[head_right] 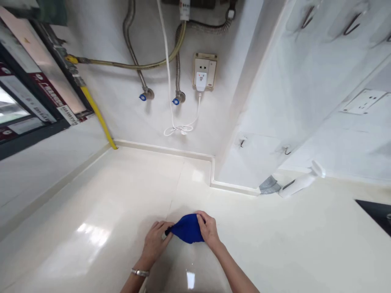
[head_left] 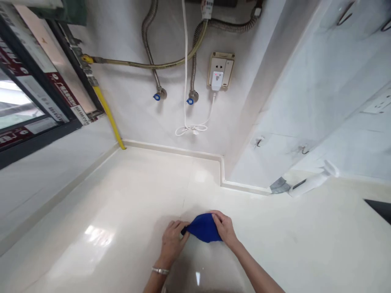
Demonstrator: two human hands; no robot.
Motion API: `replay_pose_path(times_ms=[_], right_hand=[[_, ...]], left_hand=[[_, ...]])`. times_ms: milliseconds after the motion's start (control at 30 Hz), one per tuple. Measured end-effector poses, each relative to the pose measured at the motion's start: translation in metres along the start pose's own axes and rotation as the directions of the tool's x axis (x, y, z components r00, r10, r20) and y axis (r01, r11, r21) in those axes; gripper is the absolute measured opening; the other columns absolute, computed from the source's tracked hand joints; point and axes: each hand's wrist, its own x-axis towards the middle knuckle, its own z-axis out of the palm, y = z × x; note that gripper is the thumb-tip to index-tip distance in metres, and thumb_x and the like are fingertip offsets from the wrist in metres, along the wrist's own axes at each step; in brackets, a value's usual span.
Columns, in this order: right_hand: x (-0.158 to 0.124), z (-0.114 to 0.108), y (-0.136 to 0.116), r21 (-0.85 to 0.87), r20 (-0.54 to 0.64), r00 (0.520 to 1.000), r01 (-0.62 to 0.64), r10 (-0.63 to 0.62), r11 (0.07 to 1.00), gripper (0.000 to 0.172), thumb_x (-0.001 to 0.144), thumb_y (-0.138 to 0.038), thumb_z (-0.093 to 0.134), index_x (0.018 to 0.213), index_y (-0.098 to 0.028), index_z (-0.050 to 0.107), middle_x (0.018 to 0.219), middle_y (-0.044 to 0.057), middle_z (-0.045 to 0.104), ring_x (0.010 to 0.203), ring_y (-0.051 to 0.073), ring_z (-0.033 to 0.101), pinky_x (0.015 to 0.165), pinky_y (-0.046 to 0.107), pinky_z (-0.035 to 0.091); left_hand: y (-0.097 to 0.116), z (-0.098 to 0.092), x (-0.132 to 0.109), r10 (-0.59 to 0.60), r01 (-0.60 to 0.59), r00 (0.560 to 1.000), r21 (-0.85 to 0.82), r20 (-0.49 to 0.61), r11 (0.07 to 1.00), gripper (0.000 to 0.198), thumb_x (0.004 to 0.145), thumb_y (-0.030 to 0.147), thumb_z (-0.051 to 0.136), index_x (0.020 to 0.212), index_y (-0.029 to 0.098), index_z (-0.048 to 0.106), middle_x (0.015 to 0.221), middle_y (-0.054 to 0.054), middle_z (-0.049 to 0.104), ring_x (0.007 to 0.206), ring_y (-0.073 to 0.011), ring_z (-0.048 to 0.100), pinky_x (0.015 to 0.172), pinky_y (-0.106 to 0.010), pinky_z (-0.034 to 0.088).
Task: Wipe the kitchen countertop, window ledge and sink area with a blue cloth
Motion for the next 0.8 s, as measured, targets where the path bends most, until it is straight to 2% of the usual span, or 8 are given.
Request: replay_pose_path(times_ms=[100, 200, 267, 333, 467, 533, 633, 800], right_hand=[[0.006, -0.008, -0.018, 0.07, -0.014, 1.0, -0.011, 0.012, 0.997, 0.058, 0.097, -0.068, 0.046, 0.101, -0.02, 0.077, 0.087, 0.006, 0.076, 0.079, 0.023, 0.07, 0.072, 0.031, 0.059], [0.009, -0.011, -0.037, 0.05, -0.004, 0.999, 0.053, -0.053, 0.997, 0.054, 0.099, -0.063, 0.044, 0.108, -0.02, 0.076, 0.091, 0.006, 0.076, 0.082, 0.022, 0.07, 0.074, 0.03, 0.059], [0.012, -0.012, -0.049, 0.013, 0.007, 0.99, 0.144, -0.144, 0.99, 0.05, 0.102, -0.057, 0.043, 0.114, -0.021, 0.074, 0.102, 0.007, 0.076, 0.092, 0.022, 0.071, 0.085, 0.03, 0.058], [0.016, -0.016, -0.059, -0.025, 0.014, 0.978, 0.207, -0.207, 0.978, 0.048, 0.103, -0.054, 0.041, 0.117, -0.021, 0.073, 0.106, 0.007, 0.075, 0.094, 0.021, 0.071, 0.089, 0.03, 0.056], [0.024, -0.026, -0.073, -0.062, -0.061, 0.985, 0.158, -0.162, 0.985, 0.051, 0.103, -0.057, 0.039, 0.111, -0.019, 0.072, 0.086, 0.005, 0.073, 0.072, 0.018, 0.065, 0.069, 0.027, 0.053], [0.027, -0.029, -0.077, -0.059, -0.118, 0.986, 0.108, -0.114, 0.992, 0.054, 0.101, -0.06, 0.04, 0.108, -0.018, 0.072, 0.077, 0.004, 0.069, 0.065, 0.018, 0.061, 0.062, 0.027, 0.05], [0.03, -0.03, -0.076, -0.022, -0.143, 0.988, 0.061, -0.064, 0.998, 0.056, 0.098, -0.064, 0.043, 0.106, -0.018, 0.073, 0.078, 0.004, 0.069, 0.067, 0.018, 0.06, 0.064, 0.028, 0.049], [0.021, -0.018, -0.045, 0.021, 0.011, 0.995, -0.1, 0.1, 0.995, 0.055, 0.088, -0.066, 0.048, 0.102, -0.019, 0.074, 0.072, 0.003, 0.067, 0.068, 0.021, 0.06, 0.066, 0.031, 0.048]], left_hand=[[0.015, -0.021, 0.016, -0.061, 0.034, 0.993, -0.248, -0.102, 0.968, 0.025, 0.091, 0.038, 0.053, 0.098, 0.02, 0.069, 0.11, -0.01, 0.069, 0.102, -0.0245, 0.062, 0.092, -0.041, 0.051], [0.038, -0.039, 0.032, -0.202, 0.184, 0.979, -0.478, 0.014, 0.859, 0.028, 0.093, 0.044, 0.046, 0.093, 0.018, 0.056, 0.082, -0.004, 0.061, 0.074, -0.0174, 0.056, 0.067, -0.029, 0.046], [0.051, -0.049, 0.042, -0.23, 0.204, 0.973, -0.519, 0.015, 0.83, 0.027, 0.091, 0.045, 0.046, 0.087, 0.018, 0.051, 0.071, 0.001, 0.049, 0.064, -0.014, 0.046, 0.062, -0.027, 0.039], [0.059, -0.058, 0.052, -0.243, 0.186, 0.969, -0.545, -0.034, 0.818, 0.028, 0.088, 0.046, 0.05, 0.085, 0.018, 0.049, 0.071, 0.002, 0.047, 0.065, -0.013, 0.044, 0.063, -0.026, 0.038], [0.059, -0.071, 0.067, -0.349, 0.284, 0.936, -0.658, 0.034, 0.698, 0.048, 0.083, 0.062, 0.063, 0.098, 0.018, 0.051, 0.073, 0.002, 0.053, 0.063, -0.0134, 0.047, 0.058, -0.025, 0.039], [0.053, -0.076, 0.072, -0.384, 0.338, 0.92, -0.657, 0.079, 0.673, 0.059, 0.079, 0.07, 0.066, 0.106, 0.019, 0.052, 0.07, 0.002, 0.054, 0.062, -0.0144, 0.049, 0.057, -0.025, 0.037], [0.045, -0.077, 0.071, -0.391, 0.389, 0.913, -0.546, 0.119, 0.742, 0.061, 0.084, 0.075, 0.055, 0.108, 0.019, 0.056, 0.072, -0.001, 0.061, 0.068, -0.0181, 0.056, 0.063, -0.027, 0.038], [0.029, -0.059, 0.044, -0.378, 0.458, 0.872, -0.243, 0.311, 0.855, 0.063, 0.09, 0.073, 0.04, 0.104, 0.017, 0.064, 0.092, -0.01, 0.07, 0.091, -0.0268, 0.065, 0.084, -0.036, 0.043]])
